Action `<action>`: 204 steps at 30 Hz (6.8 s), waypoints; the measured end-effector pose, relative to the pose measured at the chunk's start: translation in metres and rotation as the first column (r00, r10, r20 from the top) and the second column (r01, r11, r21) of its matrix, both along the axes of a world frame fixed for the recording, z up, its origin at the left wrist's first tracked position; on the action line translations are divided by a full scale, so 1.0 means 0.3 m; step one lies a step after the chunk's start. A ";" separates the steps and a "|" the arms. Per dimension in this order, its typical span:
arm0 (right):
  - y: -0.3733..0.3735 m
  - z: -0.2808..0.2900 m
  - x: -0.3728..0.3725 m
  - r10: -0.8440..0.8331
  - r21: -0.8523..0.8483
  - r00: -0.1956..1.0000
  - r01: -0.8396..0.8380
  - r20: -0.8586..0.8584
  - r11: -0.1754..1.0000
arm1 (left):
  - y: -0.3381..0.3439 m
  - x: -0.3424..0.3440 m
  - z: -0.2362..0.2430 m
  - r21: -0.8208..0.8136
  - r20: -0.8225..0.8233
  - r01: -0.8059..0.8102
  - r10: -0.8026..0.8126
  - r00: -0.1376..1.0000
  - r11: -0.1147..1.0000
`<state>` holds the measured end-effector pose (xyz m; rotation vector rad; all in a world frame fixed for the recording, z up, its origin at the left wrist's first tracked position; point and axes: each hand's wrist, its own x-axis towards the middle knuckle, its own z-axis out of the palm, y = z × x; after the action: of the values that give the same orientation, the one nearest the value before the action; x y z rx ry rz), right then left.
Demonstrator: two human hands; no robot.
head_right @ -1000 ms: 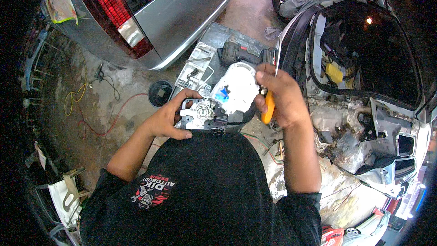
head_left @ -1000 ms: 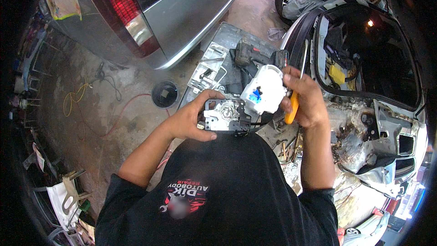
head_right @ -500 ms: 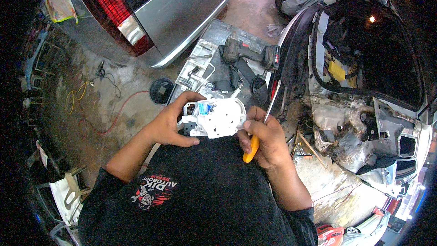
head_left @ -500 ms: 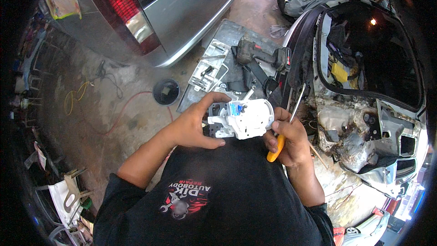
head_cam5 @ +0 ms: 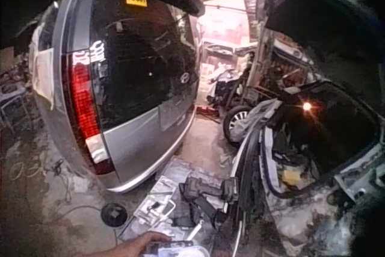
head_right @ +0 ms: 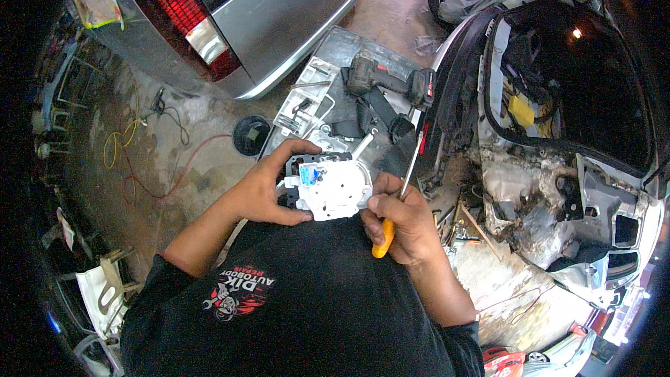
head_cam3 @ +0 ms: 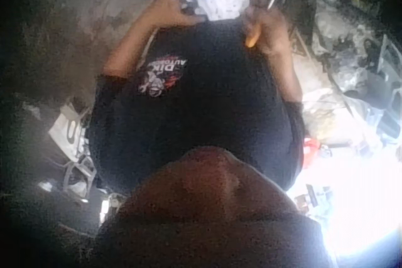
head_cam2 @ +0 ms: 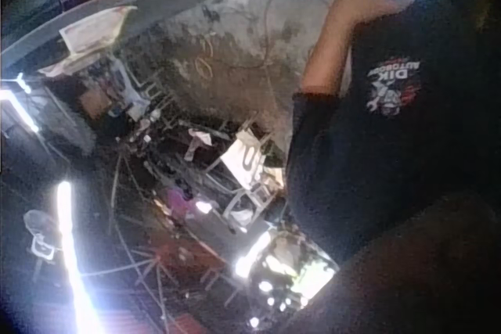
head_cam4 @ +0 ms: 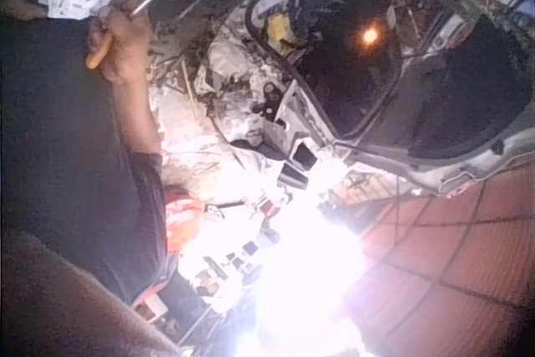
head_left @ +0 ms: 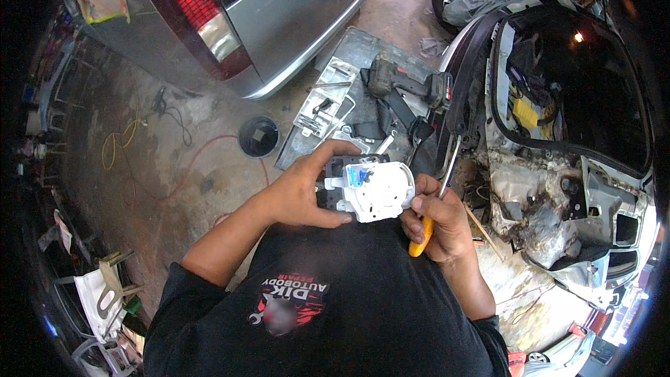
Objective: The person uses a screwdriver to adjust and assemble components of a car seatbelt retractor mechanism. They manipulate the metal housing and internal parts, then attach a white plastic cover to the assembly.
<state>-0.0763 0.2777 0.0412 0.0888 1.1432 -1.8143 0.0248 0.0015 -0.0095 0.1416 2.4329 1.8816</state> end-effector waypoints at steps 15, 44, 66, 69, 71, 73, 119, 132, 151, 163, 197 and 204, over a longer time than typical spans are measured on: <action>-0.002 -0.015 -0.003 -0.048 -0.005 0.998 0.048 0.045 0.999 | 0.004 -0.003 -0.007 0.059 0.000 -0.012 0.012 1.000 0.998; -0.443 0.280 -0.323 0.762 0.737 -0.298 -0.593 -0.575 0.325 | -0.011 -0.011 -0.023 -0.100 -0.120 0.043 -0.055 0.991 0.994; -0.138 0.120 -0.205 0.384 0.406 0.873 -0.247 -0.300 0.880 | 0.007 -0.033 -0.026 -0.040 -0.136 0.010 -0.015 0.991 0.999; -0.157 0.116 -0.208 0.426 0.459 0.841 -0.250 -0.334 0.853 | 0.022 -0.040 -0.004 -0.045 -0.099 0.021 -0.025 0.995 0.999; -0.147 0.107 -0.209 0.422 0.461 0.843 -0.245 -0.334 0.853 | 0.028 -0.043 0.005 -0.057 -0.108 0.021 -0.027 0.994 0.998; -0.144 0.096 -0.203 0.411 0.461 0.846 -0.231 -0.340 0.857 | 0.024 -0.042 0.004 -0.103 -0.138 0.028 -0.042 0.990 0.994; -0.006 0.000 -0.107 0.413 0.462 0.639 -0.101 -0.649 0.881 | 0.033 -0.008 -0.031 -0.054 -0.137 -0.037 0.029 0.990 0.998; 0.054 0.048 -0.028 -0.137 0.212 0.957 0.193 -0.254 0.958 | 0.030 0.020 -0.044 -0.043 -0.151 -0.072 0.065 0.986 0.996; 0.131 0.067 -0.041 -0.045 0.344 0.896 0.216 -0.442 0.914 | -0.005 0.006 -0.056 -0.005 -0.053 -0.050 0.049 0.997 0.999; -0.012 0.228 -0.387 0.564 0.427 0.269 -0.430 -0.781 0.796 | -0.056 -0.095 0.026 0.048 -0.052 0.145 -0.142 0.988 0.988; -0.101 0.214 -0.130 0.535 0.535 -0.010 0.036 -0.844 0.844 | -0.021 -0.051 -0.008 0.019 -0.134 0.053 -0.050 0.990 0.998; -0.118 0.197 -0.059 0.577 0.578 -0.026 -0.046 -0.816 0.815 | -0.021 -0.037 0.006 0.091 -0.114 0.088 -0.078 0.990 0.992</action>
<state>-0.0940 0.2423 0.1003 -1.4052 2.2495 -0.9086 0.0135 -0.0048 -0.0077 0.3558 2.3630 2.0059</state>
